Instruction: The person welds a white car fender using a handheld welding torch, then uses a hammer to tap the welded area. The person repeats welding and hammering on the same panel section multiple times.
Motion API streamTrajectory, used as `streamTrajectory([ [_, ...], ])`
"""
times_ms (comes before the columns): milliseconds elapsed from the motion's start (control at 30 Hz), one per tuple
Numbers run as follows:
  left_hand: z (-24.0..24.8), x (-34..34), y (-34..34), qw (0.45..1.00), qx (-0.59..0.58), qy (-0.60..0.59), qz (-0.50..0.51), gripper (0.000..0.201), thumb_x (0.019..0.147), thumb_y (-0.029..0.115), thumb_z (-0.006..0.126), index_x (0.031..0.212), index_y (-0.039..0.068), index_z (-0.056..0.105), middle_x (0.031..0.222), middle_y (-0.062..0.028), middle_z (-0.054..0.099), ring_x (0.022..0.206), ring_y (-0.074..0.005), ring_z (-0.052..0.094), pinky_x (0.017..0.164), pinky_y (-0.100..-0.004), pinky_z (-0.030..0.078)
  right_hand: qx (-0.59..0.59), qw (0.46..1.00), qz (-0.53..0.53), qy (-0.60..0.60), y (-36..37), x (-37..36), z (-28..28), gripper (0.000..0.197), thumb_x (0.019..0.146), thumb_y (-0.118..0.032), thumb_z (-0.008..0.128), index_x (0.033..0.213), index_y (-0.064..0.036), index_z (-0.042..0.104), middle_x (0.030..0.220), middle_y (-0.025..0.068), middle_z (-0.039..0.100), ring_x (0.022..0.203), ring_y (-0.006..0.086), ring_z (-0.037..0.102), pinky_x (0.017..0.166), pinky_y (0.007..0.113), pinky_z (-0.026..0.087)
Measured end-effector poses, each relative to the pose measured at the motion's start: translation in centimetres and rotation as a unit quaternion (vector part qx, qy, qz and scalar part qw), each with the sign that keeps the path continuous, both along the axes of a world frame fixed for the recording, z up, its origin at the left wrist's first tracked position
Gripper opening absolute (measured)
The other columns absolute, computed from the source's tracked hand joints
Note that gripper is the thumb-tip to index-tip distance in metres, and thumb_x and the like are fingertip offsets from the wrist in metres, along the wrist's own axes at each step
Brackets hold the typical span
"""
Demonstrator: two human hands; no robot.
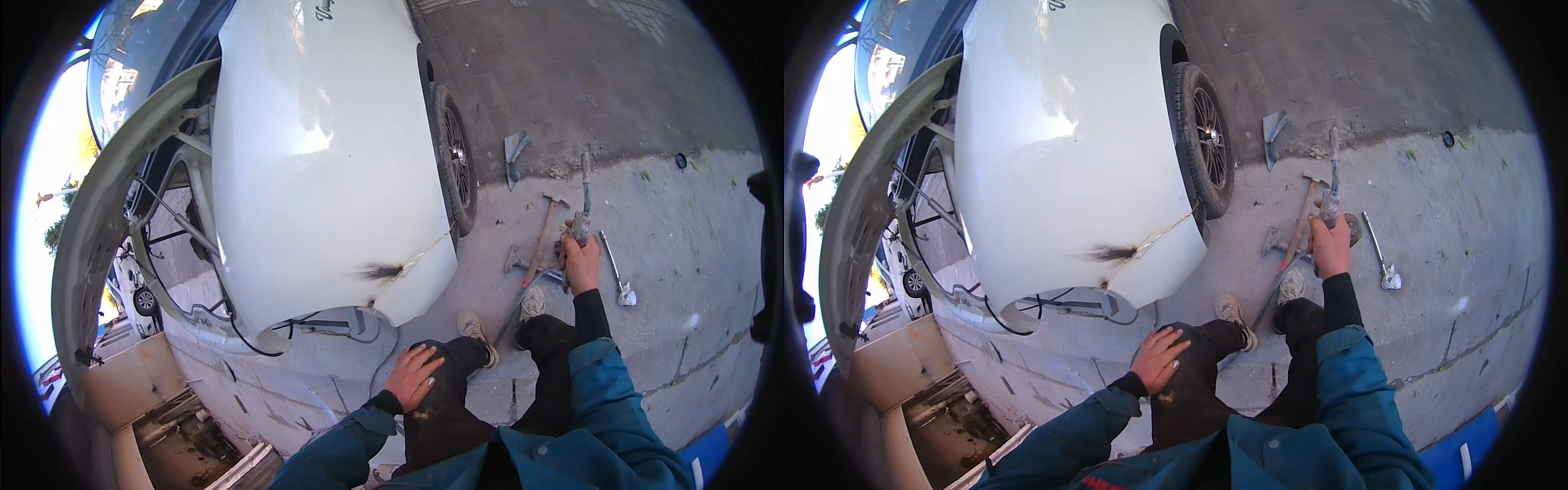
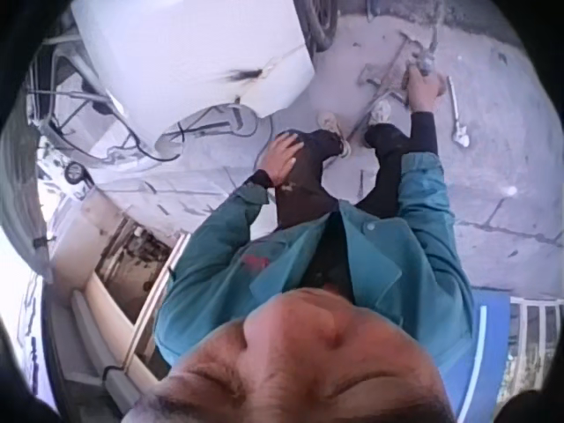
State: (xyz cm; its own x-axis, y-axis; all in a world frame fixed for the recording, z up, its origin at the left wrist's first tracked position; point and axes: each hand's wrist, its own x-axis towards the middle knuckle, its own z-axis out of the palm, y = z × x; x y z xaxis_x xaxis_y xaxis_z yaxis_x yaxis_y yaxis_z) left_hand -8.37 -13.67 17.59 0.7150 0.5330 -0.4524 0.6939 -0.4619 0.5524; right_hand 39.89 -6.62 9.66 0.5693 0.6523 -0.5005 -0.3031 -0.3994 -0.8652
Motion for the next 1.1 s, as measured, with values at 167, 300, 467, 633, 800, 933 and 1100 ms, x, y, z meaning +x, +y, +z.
streamTrajectory([
  [167,2.2,1.3,-1.8,0.913,0.093,0.247,0.312,0.059,0.098,0.028,0.070,0.152,0.007,0.061,0.158,-0.0208,0.054,0.142,-0.0435,0.050,0.120,-0.0599,0.039,-0.089,0.989,0.032,0.113,-8.9,-1.4,8.1,0.028,0.104,-0.011,0.066,0.131,-0.0025,0.064,0.069,-0.0001,0.056,0.048,0.0106,0.052,0.045,0.031,0.041],
  [300,12.2,0.7,0.5,0.976,0.141,0.121,0.114,0.055,0.094,0.022,0.073,0.144,0.002,0.064,0.147,-0.0193,0.060,0.131,-0.0415,0.057,0.109,-0.0556,0.048,-0.107,0.986,0.066,0.108,-12.4,-3.1,14.0,0.027,0.104,-0.012,0.065,0.130,-0.0057,0.065,0.070,-0.0005,0.056,0.048,0.0091,0.052,0.044,0.030,0.041],
  [467,23.4,1.5,7.4,0.964,0.245,0.006,0.104,0.045,0.093,0.010,0.072,0.137,-0.001,0.069,0.134,-0.0207,0.065,0.121,-0.0425,0.061,0.105,-0.0509,0.049,-0.140,0.974,0.178,0.001,-14.6,-8.5,18.8,0.036,0.100,-0.024,0.072,0.128,-0.0034,0.063,0.085,0.0159,0.071,0.075,0.0327,0.072,0.072,0.045,0.056],
  [633,26.7,-0.4,16.1,0.889,0.412,-0.044,0.192,0.044,0.096,0.007,0.070,0.138,-0.005,0.067,0.137,-0.0212,0.062,0.126,-0.0430,0.058,0.110,-0.0531,0.047,-0.124,0.948,0.290,-0.049,-15.4,-16.5,23.9,0.047,0.100,-0.037,0.076,0.127,-0.0023,0.060,0.098,0.0285,0.075,0.098,0.0507,0.074,0.086,0.053,0.057],
  [800,25.5,-0.8,25.1,0.875,0.426,-0.112,0.199,0.051,0.101,0.012,0.066,0.147,-0.007,0.057,0.150,-0.0247,0.052,0.138,-0.0456,0.048,0.117,-0.0545,0.040,-0.130,0.953,0.269,-0.044,-15.5,-25.3,28.2,0.056,0.103,-0.049,0.074,0.128,-0.0021,0.055,0.100,0.0305,0.075,0.099,0.0525,0.073,0.086,0.056,0.057],
  [933,23.3,-0.4,27.3,0.892,0.396,-0.140,0.165,0.057,0.103,0.018,0.068,0.151,-0.007,0.052,0.155,-0.0260,0.049,0.142,-0.0467,0.045,0.121,-0.0559,0.036,-0.139,0.948,0.279,-0.062,-14.2,-30.2,30.4,0.064,0.104,-0.058,0.069,0.127,-0.0015,0.052,0.105,0.0311,0.074,0.100,0.0541,0.072,0.086,0.057,0.056],
  [1100,21.6,-1.9,27.6,0.915,0.350,-0.141,0.143,0.067,0.106,0.027,0.067,0.158,-0.007,0.043,0.155,-0.0300,0.048,0.143,-0.0488,0.045,0.121,-0.0584,0.035,-0.156,0.940,0.283,-0.111,-12.2,-33.9,31.4,0.062,0.105,-0.060,0.067,0.122,-0.0009,0.055,0.107,0.0306,0.074,0.103,0.0530,0.071,0.088,0.057,0.056],
])
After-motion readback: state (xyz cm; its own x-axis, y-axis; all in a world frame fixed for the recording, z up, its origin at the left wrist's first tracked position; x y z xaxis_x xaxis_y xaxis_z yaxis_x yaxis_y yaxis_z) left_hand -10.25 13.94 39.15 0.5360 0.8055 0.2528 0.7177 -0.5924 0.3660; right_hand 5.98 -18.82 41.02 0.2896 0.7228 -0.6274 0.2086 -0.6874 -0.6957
